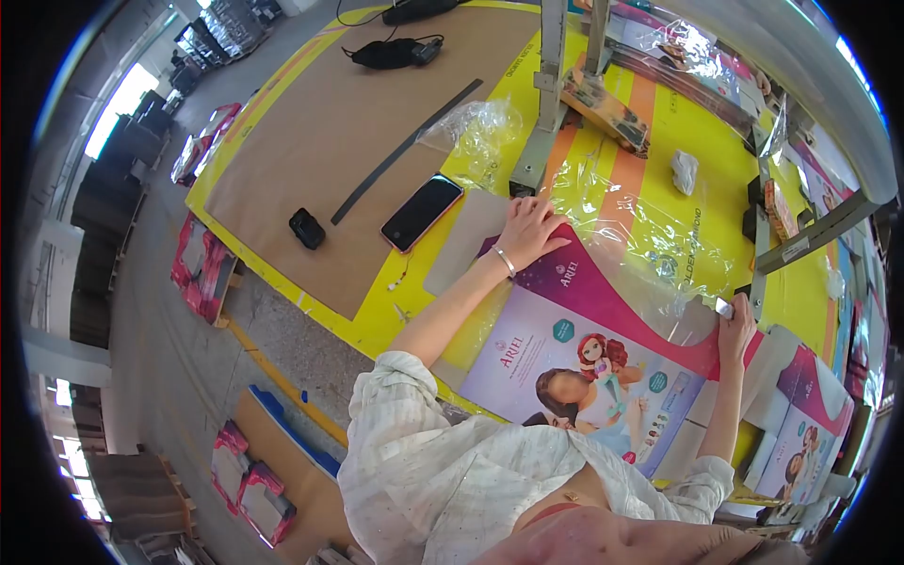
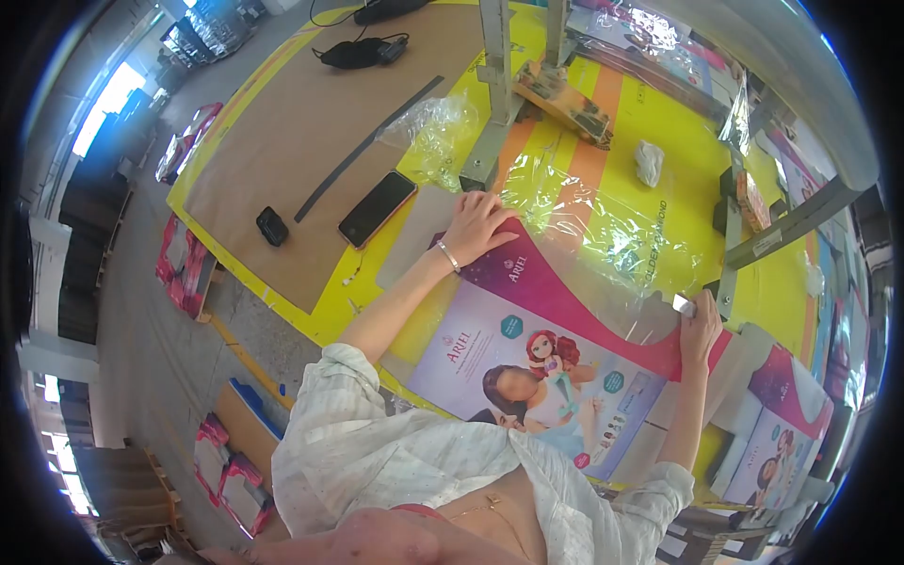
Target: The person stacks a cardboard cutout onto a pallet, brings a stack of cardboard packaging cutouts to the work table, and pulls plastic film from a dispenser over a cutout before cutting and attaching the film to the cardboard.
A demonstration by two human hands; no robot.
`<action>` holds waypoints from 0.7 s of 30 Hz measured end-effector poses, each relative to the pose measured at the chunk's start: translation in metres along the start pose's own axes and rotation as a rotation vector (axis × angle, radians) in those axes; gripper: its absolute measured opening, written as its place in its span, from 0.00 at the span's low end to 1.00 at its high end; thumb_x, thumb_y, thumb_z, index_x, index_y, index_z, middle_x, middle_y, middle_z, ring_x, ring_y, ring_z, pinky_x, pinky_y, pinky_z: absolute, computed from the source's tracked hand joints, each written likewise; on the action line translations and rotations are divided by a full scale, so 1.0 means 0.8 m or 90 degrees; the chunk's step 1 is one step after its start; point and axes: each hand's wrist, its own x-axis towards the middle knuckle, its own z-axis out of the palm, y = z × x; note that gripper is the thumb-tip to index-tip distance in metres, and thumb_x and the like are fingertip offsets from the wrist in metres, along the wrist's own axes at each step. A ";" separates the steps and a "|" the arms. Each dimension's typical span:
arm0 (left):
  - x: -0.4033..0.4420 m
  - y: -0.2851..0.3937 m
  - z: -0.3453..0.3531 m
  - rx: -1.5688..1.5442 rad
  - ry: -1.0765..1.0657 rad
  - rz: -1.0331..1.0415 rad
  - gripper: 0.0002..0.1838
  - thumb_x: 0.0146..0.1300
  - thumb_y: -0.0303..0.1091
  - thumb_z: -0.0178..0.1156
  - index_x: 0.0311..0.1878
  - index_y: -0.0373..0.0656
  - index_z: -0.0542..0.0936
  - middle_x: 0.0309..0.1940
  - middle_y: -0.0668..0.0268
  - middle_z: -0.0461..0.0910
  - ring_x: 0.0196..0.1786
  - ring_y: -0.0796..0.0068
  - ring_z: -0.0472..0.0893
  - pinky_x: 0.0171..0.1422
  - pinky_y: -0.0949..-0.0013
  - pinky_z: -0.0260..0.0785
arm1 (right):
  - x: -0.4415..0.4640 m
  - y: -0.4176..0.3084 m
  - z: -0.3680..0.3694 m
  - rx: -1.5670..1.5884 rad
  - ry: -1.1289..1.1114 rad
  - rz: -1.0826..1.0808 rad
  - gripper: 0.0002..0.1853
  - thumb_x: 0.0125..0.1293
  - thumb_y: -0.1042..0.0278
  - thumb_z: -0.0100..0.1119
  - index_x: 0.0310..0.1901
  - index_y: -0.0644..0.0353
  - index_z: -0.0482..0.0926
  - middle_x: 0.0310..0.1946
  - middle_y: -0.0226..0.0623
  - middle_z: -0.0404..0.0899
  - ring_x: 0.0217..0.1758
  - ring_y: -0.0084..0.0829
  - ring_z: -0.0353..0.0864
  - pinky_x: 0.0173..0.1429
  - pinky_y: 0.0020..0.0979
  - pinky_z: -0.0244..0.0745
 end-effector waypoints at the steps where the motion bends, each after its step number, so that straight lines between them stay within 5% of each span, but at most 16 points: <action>1: -0.001 -0.002 0.003 0.010 -0.001 0.004 0.17 0.49 0.46 0.58 0.42 0.53 0.72 0.37 0.68 0.65 0.44 0.66 0.63 0.53 0.59 0.50 | 0.000 -0.003 0.004 0.008 0.001 -0.009 0.08 0.46 0.78 0.52 0.25 0.62 0.62 0.21 0.43 0.63 0.26 0.46 0.66 0.29 0.37 0.61; 13: -0.013 -0.015 0.028 -0.070 -0.047 -0.022 0.15 0.50 0.44 0.58 0.41 0.52 0.74 0.39 0.68 0.65 0.48 0.64 0.62 0.55 0.58 0.49 | -0.017 0.019 0.048 -0.027 -0.047 -0.012 0.10 0.43 0.78 0.54 0.26 0.61 0.63 0.23 0.42 0.66 0.29 0.45 0.68 0.32 0.39 0.62; 21: 0.010 0.003 -0.019 -0.070 0.018 0.002 0.13 0.49 0.43 0.59 0.37 0.51 0.73 0.34 0.69 0.68 0.45 0.65 0.65 0.53 0.62 0.51 | 0.012 -0.036 -0.033 0.007 0.076 -0.061 0.15 0.43 0.77 0.59 0.20 0.62 0.59 0.17 0.40 0.60 0.22 0.42 0.65 0.25 0.36 0.59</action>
